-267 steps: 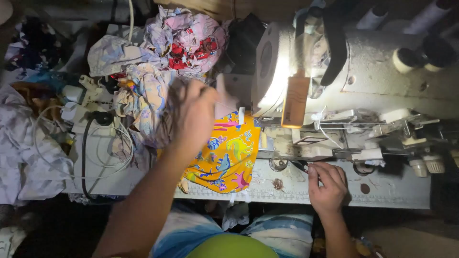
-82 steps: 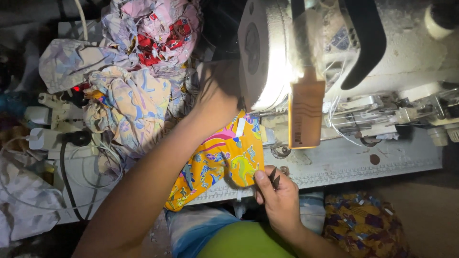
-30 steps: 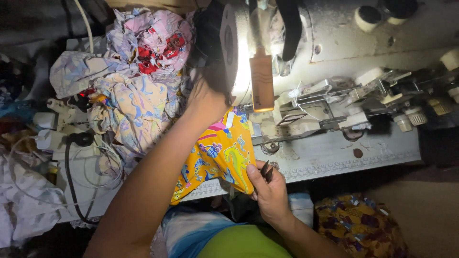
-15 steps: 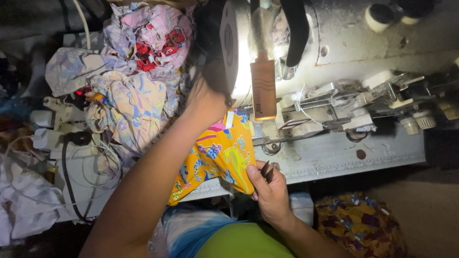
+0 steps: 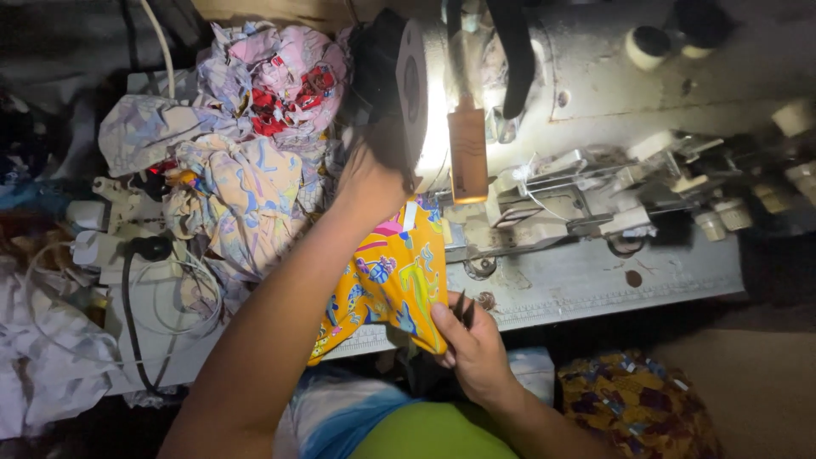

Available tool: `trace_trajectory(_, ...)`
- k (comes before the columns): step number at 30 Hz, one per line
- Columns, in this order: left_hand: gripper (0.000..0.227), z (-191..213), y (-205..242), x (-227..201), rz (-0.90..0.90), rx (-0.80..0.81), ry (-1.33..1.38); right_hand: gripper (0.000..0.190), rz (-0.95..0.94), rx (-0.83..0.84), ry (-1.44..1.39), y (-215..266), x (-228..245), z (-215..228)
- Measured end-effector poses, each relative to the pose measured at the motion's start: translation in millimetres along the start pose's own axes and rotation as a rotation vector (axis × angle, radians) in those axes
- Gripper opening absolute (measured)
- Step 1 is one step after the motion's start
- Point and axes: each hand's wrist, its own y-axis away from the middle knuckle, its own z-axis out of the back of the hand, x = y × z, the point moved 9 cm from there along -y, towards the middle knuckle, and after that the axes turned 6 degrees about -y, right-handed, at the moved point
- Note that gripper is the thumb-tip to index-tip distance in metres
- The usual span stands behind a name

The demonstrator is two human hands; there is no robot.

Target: Trimming and preparing small fabric pieces at a sewing machine station.

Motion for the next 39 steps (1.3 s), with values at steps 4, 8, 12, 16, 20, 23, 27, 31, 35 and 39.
trace_trajectory(4,0.029,7.5,7.0,-4.4,0.035,0.036,-0.043,0.036,-0.074,-0.090,-0.032,7.9,-10.7,2.9)
trace_trajectory(8,0.013,15.3,8.8,-8.9,-0.021,0.024,0.024,0.029,-0.056,-0.112,-0.081,4.5,-24.3,4.3)
trace_trajectory(12,0.012,13.4,-4.4,-5.2,-0.044,0.029,0.019,0.040,-0.012,-0.251,0.006,0.3,-40.6,28.0)
trace_trajectory(16,0.016,16.8,-12.1,-3.0,-0.056,0.035,0.006,0.038,0.044,-0.205,0.045,-4.6,-34.5,31.1)
trace_trajectory(20,0.022,15.8,-16.9,-3.1,-0.089,0.027,-0.020,0.042,0.039,-0.201,0.175,-3.2,-26.8,30.3)
trace_trajectory(23,0.027,13.1,-17.3,-3.4,-0.128,0.002,-0.037,0.045,0.075,-0.170,0.232,-5.1,-18.9,23.9)
trace_trajectory(27,0.024,17.5,-16.6,-7.6,-0.191,-0.068,-0.075,0.042,0.058,-0.213,0.227,-9.0,-24.0,31.2)
trace_trajectory(31,0.034,19.7,-16.1,-8.5,-0.256,-0.139,-0.088,0.044,0.065,-0.223,0.199,-12.1,-23.6,33.0)
trace_trajectory(35,0.047,21.8,-22.3,0.4,-0.262,-0.197,-0.105,0.037,0.108,-0.202,0.204,-17.8,-15.0,28.2)
trace_trajectory(39,0.067,17.2,-30.9,15.5,-0.190,-0.180,-0.128,0.031,0.163,-0.126,0.122,-26.4,-3.1,16.3)
